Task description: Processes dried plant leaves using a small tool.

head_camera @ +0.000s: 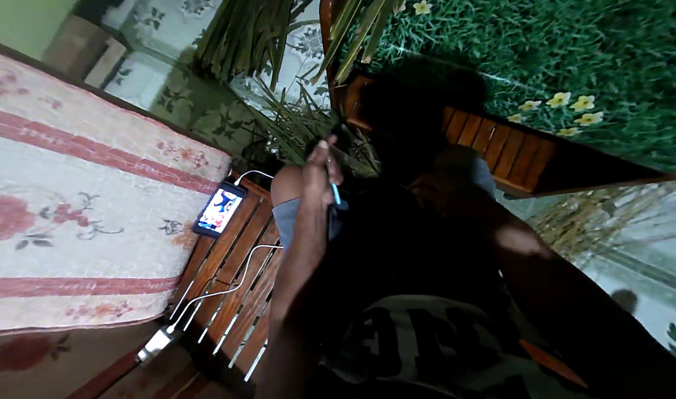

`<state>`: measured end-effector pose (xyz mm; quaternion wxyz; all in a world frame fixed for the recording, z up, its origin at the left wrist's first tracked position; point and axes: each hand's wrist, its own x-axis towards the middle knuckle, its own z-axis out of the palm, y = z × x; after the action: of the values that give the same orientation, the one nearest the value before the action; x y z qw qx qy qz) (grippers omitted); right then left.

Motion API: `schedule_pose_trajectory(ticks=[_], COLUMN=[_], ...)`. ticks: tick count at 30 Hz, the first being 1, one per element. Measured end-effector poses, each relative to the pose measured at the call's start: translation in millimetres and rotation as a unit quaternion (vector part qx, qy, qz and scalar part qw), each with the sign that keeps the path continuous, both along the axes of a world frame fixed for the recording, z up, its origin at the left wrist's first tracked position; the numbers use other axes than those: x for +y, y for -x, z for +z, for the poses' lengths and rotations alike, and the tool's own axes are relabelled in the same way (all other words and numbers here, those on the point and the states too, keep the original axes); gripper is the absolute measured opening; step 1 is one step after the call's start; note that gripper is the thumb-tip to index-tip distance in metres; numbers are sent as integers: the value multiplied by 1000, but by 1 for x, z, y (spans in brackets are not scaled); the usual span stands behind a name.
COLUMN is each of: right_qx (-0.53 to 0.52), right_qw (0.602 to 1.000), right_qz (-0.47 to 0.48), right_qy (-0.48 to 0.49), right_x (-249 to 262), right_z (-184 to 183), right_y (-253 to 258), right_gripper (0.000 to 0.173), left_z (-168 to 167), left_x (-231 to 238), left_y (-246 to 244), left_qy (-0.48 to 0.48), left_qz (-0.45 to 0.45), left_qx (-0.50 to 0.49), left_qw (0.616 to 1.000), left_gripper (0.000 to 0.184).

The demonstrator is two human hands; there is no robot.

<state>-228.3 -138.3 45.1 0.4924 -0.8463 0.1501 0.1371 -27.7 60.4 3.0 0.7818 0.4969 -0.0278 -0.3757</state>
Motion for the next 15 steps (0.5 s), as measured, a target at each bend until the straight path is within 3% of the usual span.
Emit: schedule_pose_trajectory(ticks=[2, 5, 10, 12, 15], right_qx=[4, 21, 1, -1, 18], right_qw=[1000, 998, 992, 989, 986], right_qz=[-3, -45, -59, -45, -45], right_qy=[3, -40, -107, -139, -159], right_x=[-8, -3, 17, 18, 16], right_z=[-7, -4, -7, -6, -5], right_y=[7, 4, -12, -15, -12], right_gripper=[35, 35, 33, 32, 31], left_z=[-1, -7, -11, -4, -4], left_x=[2, -4, -13, -11, -4], left_y=[-13, 5, 58, 56, 44], left_qy=[8, -17, -64, -48, -5], left_qz=[46, 29, -198, -188, -99], left_qx=[11, 13, -64, -55, -15], left_qw=[999, 999, 976, 979, 995], left_gripper=[38, 38, 22, 27, 39])
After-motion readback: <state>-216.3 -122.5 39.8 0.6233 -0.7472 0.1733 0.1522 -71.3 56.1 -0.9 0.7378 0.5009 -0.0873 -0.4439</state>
